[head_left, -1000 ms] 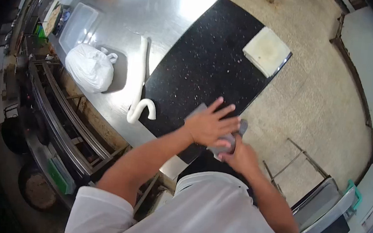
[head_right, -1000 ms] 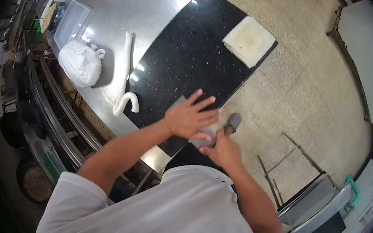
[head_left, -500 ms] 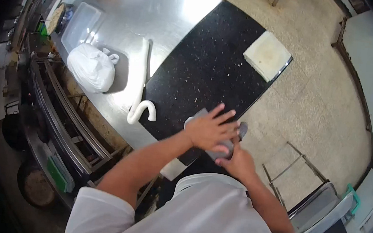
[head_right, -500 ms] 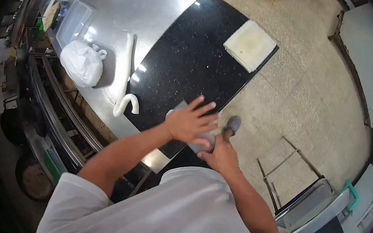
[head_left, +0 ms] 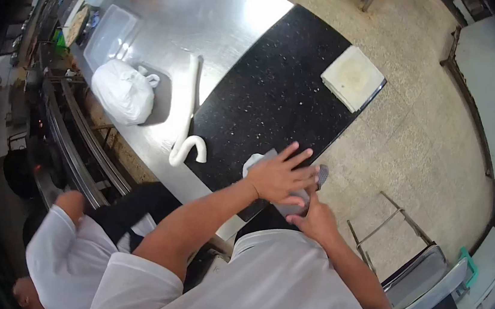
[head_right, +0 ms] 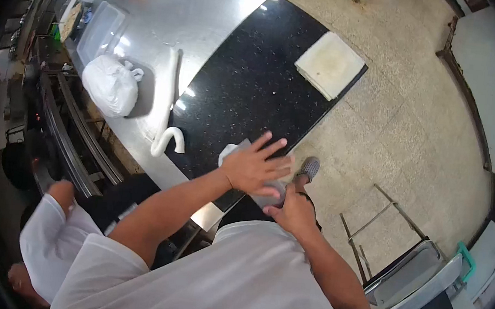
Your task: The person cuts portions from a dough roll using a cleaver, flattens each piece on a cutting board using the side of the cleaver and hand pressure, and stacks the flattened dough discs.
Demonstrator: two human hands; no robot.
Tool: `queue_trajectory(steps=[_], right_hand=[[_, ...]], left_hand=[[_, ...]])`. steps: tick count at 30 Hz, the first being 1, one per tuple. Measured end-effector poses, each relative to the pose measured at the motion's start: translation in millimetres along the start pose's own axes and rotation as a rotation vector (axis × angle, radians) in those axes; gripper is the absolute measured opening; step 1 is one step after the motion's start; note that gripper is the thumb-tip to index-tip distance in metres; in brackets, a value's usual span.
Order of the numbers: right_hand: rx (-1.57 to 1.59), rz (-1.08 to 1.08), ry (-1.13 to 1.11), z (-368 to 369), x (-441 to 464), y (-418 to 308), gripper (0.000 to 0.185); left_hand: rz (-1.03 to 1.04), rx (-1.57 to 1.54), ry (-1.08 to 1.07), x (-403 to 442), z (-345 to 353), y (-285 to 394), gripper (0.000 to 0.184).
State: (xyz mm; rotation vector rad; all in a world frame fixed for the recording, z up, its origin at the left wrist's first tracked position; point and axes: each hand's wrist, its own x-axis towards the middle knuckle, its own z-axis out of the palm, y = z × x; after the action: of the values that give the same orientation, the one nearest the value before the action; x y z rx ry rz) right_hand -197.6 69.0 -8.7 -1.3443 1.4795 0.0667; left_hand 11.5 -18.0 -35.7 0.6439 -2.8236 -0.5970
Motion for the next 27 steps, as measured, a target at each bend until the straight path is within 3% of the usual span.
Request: queue_trajectory(steps=[3,5,8,13,15,17,21,25,27], right_hand=[[-0.128,0.117,0.027,-29,4,-22,0.071],[-0.226,-0.030,0.025,-61,30,-38,0.068],[-0.212,-0.080,0.082,-63,45,-44,0.067],[0.068,-0.183,-0.089,7,8,19,0.066],[0.016,-0.066,-0.083,-9,0,5,0.066],[-0.063,0.061,-0.007,-22,2,3,0.069],[-0.224,-0.046,0.041,-70,34,-23,0.071],[-0.259,-0.103,0.139,-62,39,-31,0.068],[0.175,-0.107,-0.017,-25,20,-13,0.074]], left_hand=[[-0.038,0.149,0.007,26,-14,-29,0.066],[-0.052,0.181,0.071,37,-21,-53,0.067],[-0.082,0.170,0.056,37,-36,-72,0.072],[-0.091,0.008,-0.045,-14,-9,-3,0.070],[-0.057,-0.051,0.012,0,5,6,0.069],[-0.024,0.075,0.107,18,9,-10,0.067],[-0.067,0.131,0.146,44,-17,-44,0.065],[-0.103,0.184,0.081,39,-35,-55,0.073],[-0.144,0.148,0.104,11,-26,-29,0.076]])
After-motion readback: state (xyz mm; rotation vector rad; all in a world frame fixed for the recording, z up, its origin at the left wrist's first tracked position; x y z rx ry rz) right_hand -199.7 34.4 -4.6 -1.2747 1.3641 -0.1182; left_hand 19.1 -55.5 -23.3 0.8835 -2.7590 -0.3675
